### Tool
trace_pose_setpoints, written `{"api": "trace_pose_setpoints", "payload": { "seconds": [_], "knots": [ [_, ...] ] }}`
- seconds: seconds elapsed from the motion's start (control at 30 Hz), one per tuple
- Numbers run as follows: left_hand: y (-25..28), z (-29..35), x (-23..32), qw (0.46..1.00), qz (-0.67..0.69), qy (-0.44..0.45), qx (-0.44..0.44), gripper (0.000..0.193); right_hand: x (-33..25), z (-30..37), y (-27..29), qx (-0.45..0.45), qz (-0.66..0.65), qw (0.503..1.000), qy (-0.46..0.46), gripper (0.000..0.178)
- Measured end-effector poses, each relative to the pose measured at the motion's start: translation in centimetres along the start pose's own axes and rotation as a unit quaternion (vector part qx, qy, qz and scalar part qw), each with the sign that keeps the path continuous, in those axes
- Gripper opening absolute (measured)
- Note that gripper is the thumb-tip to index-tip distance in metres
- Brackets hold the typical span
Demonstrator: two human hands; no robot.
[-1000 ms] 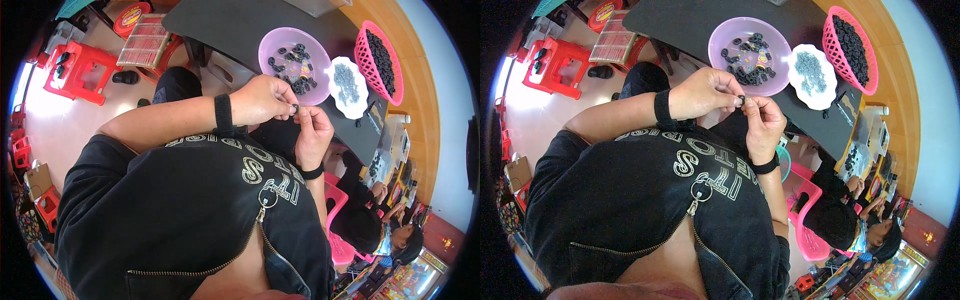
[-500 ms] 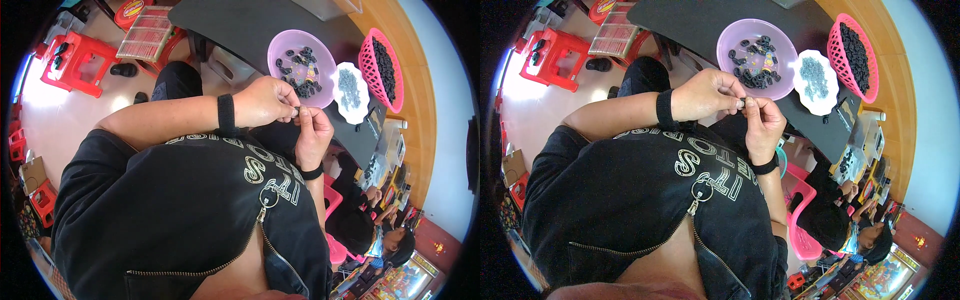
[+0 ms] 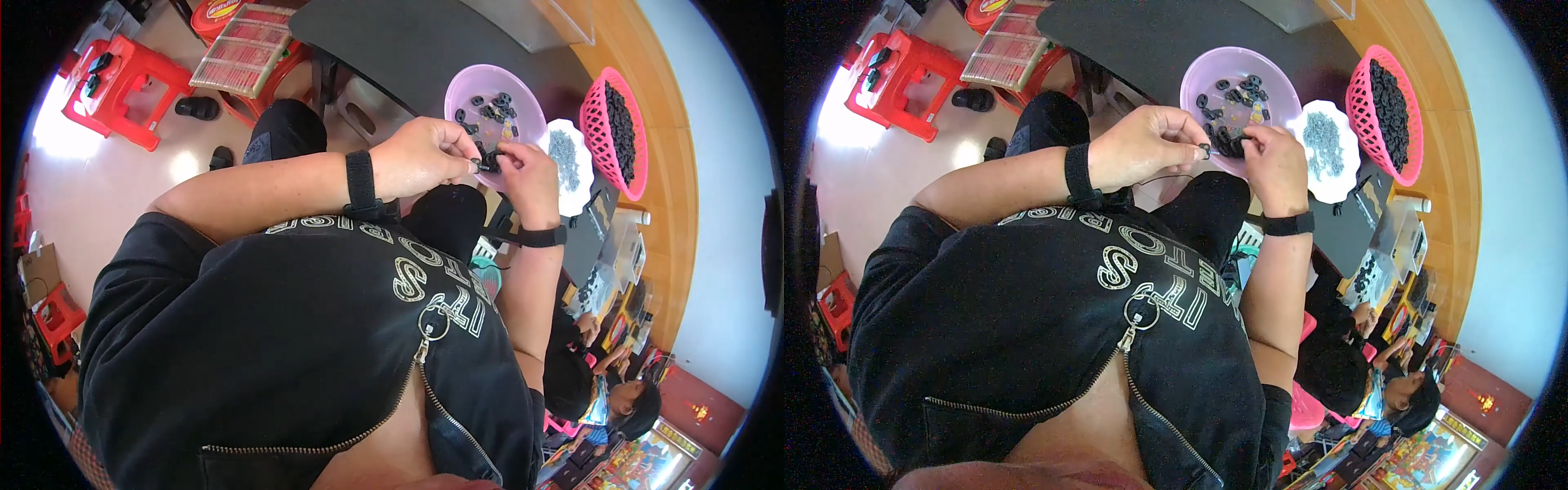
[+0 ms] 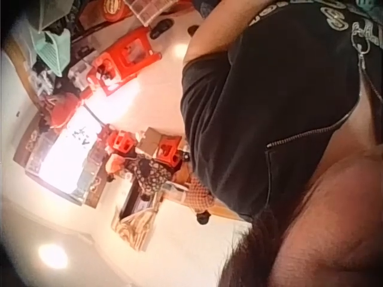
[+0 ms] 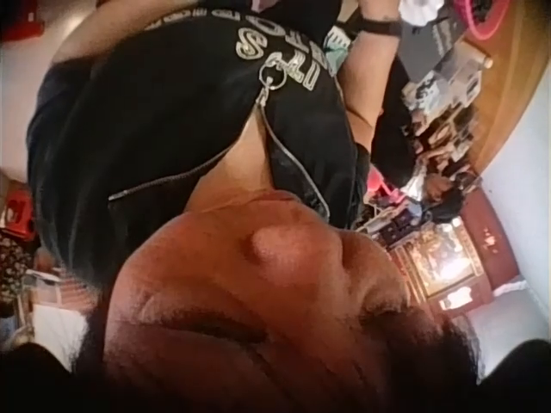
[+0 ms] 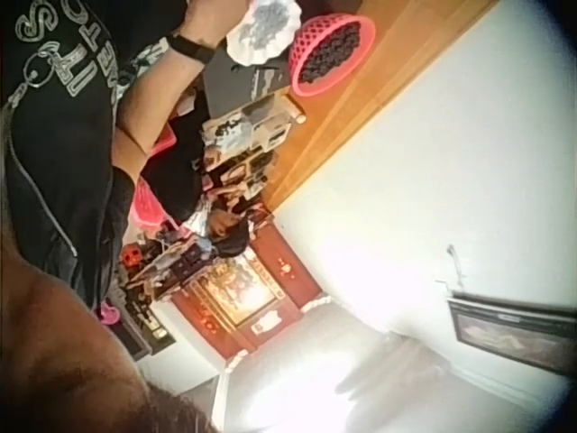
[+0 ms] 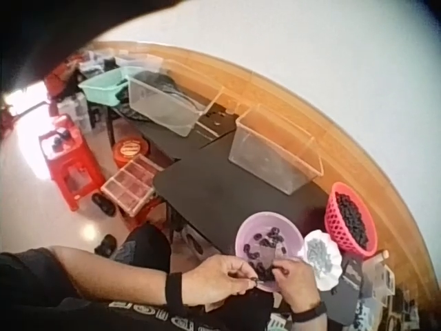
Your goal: The person sorts small black plastic or rubber manufacturing components by hand, transferring them from a pink bowl into a small white dish.
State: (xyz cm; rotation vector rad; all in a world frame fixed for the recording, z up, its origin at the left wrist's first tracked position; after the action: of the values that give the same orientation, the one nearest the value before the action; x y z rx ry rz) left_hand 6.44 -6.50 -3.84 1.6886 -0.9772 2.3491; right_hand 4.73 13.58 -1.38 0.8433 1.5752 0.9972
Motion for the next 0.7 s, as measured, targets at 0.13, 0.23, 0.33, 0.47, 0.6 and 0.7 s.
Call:
{"api": "trace_pose_setpoints", "payload": {
  "seconds": [0.13, 0.23, 0.33, 0.47, 0.6, 0.7],
  "knots": [
    [0.3, 0.2, 0.1, 1.0, -0.009, -0.001, -0.007, 0.01, 0.3, -0.4, -1.1, -0.026, 0.047, 0.998, -0.016, 0.016],
    [0.3, 0.3, 0.2, 1.0, -0.004, 0.005, -0.003, 0.011, 0.3, -0.5, -1.2, -0.05, 0.042, 0.995, -0.077, 0.016],
    [0.4, 0.2, 0.0, 1.0, -0.007, 0.004, -0.007, 0.011, 0.7, -0.2, -1.3, 0.011, 0.05, 0.998, -0.035, 0.014],
    [0.4, 0.3, 0.2, 1.0, -0.021, 0.011, -0.003, 0.012, -0.5, 2.2, -0.5, 0.079, -0.197, 0.973, -0.085, 0.009],
    [0.2, -0.1, 0.0, 1.0, 0.003, 0.018, -0.011, 0.011, -2.3, 4.7, -0.3, 0.079, -0.454, 0.882, -0.1, 0.014],
    [-0.4, -0.2, 0.1, 0.999, -0.011, 0.028, -0.03, 0.011, -2.2, 5.9, -1.1, 0.093, -0.447, 0.884, -0.099, 0.018]
  ]
}}
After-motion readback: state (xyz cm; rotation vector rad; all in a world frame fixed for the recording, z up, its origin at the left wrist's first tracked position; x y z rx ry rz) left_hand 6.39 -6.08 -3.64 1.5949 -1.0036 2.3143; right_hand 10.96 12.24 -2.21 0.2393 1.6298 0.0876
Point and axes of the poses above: each hand's wrist, its own z-axis away from the middle knuckle, its own y-axis out of the back of the hand, x = y × z, the point moved 1 cm from there along -z, towards the middle knuckle, and after that the axes turned 2 degrees about z, right-handed, at the moved point
